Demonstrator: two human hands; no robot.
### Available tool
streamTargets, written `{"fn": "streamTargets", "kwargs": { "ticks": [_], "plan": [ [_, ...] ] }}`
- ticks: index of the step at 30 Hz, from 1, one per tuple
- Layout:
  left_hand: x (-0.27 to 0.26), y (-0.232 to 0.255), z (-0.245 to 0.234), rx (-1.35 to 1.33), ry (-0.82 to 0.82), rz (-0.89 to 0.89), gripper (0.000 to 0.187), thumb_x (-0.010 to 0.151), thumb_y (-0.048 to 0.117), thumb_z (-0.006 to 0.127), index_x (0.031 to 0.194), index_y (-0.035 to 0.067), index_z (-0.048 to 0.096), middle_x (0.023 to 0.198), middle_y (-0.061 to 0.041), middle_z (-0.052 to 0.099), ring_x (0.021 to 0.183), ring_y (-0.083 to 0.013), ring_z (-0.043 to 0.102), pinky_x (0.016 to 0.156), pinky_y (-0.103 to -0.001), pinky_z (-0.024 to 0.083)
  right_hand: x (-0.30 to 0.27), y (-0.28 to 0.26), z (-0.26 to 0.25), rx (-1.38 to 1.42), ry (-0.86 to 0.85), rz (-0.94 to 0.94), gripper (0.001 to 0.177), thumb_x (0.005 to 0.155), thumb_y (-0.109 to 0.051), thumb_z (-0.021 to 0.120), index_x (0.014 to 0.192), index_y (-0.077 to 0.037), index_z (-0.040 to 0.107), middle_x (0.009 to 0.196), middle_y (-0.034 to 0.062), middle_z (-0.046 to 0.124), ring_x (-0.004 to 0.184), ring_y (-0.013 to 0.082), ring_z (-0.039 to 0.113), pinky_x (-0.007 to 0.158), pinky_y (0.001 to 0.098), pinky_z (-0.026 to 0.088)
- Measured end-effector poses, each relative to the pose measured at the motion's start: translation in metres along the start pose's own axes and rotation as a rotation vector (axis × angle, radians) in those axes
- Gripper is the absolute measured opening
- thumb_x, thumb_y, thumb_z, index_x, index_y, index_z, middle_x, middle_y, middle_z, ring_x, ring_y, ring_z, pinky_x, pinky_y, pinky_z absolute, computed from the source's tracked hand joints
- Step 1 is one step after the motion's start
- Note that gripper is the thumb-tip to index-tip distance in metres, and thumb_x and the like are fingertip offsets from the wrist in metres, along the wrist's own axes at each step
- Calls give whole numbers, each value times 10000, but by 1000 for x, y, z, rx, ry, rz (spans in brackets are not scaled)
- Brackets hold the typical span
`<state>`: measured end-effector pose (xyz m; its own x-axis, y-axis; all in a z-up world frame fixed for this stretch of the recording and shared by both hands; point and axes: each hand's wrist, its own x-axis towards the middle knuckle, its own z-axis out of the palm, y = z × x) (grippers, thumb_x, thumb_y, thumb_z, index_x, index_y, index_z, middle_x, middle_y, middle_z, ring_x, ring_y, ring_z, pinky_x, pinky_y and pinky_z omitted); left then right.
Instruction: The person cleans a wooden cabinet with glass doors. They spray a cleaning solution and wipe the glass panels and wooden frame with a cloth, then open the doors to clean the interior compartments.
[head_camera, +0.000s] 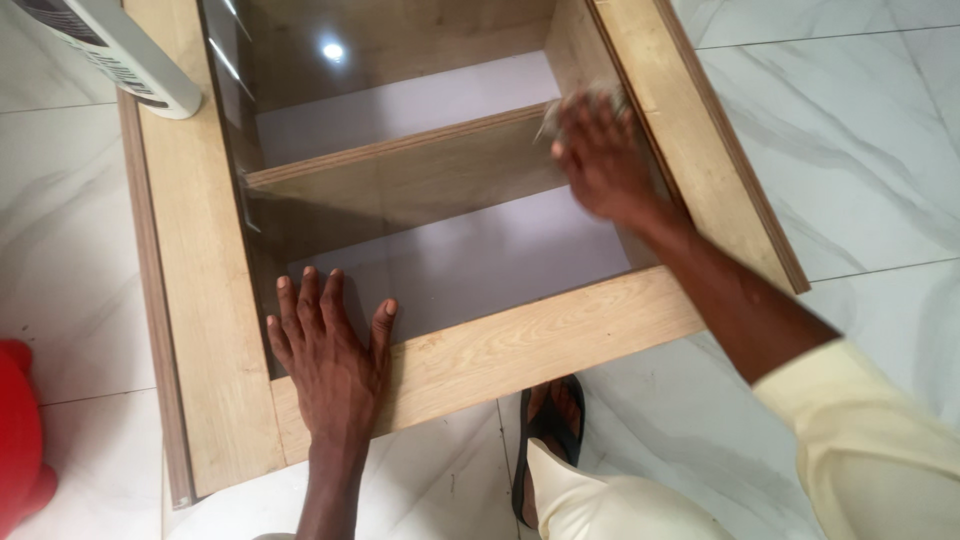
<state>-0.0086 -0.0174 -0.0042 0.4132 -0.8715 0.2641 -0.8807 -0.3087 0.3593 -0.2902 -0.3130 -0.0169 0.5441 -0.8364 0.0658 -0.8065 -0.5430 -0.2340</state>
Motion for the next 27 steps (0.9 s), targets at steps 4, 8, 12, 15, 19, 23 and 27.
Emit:
{"fn": "streamTargets", "kwargs": {
  "ticks": [4,8,12,15,19,23,27],
  "plan": [
    [2,3,-1,7,-6,-15,786,1017,682,356,1510,77,448,1608,-198,371,1575,-359,144,1252,-603,86,79,29,-5,-7,77,82,840,1066,-638,199,1645,-29,186,1722,221,115,1597,385,17,1275,582,29],
    [4,2,0,13,-2,-12,798,1017,688,356,1507,65,445,1609,-203,371,1579,-356,155,1256,-601,93,148,36,-6,42,78,109,875,1041,-676,211,1630,-30,176,1718,211,99,1588,378,18,1266,576,29],
    [5,1,1,17,4,-5,806,1018,690,351,1518,62,431,1618,-194,366,1577,-356,155,1254,-605,91,155,19,2,69,70,-5,901,1067,-666,259,1635,19,120,1693,269,52,1552,407,-6,1234,581,-1],
    [4,3,1,4,-6,-8,821,1007,695,347,1526,63,420,1610,-196,366,1575,-357,154,1252,-606,97,107,-20,18,44,69,-293,881,1080,-656,292,1661,-5,161,1723,249,109,1614,375,37,1301,562,29],
    [5,1,-2,-40,2,-6,820,1008,682,345,1538,59,404,1622,-198,362,1575,-359,152,1247,-613,94,17,-125,46,82,-43,-631,783,1066,-579,311,1656,-114,91,1724,157,89,1593,284,11,1276,546,18],
    [3,-6,-7,-207,49,-24,778,1061,633,343,1557,34,360,1629,-206,363,1589,-362,172,1271,-606,125,-55,-179,46,266,-166,-904,617,1048,-137,382,1645,-211,248,1735,28,234,1616,212,149,1305,521,105],
    [4,-20,-13,-261,130,5,759,1043,601,416,1551,39,382,1613,-200,398,1576,-368,232,1282,-587,149,-25,-146,52,197,-41,-861,568,1079,3,400,1580,-263,421,1677,-11,385,1583,198,294,1289,489,168]
  ]
}}
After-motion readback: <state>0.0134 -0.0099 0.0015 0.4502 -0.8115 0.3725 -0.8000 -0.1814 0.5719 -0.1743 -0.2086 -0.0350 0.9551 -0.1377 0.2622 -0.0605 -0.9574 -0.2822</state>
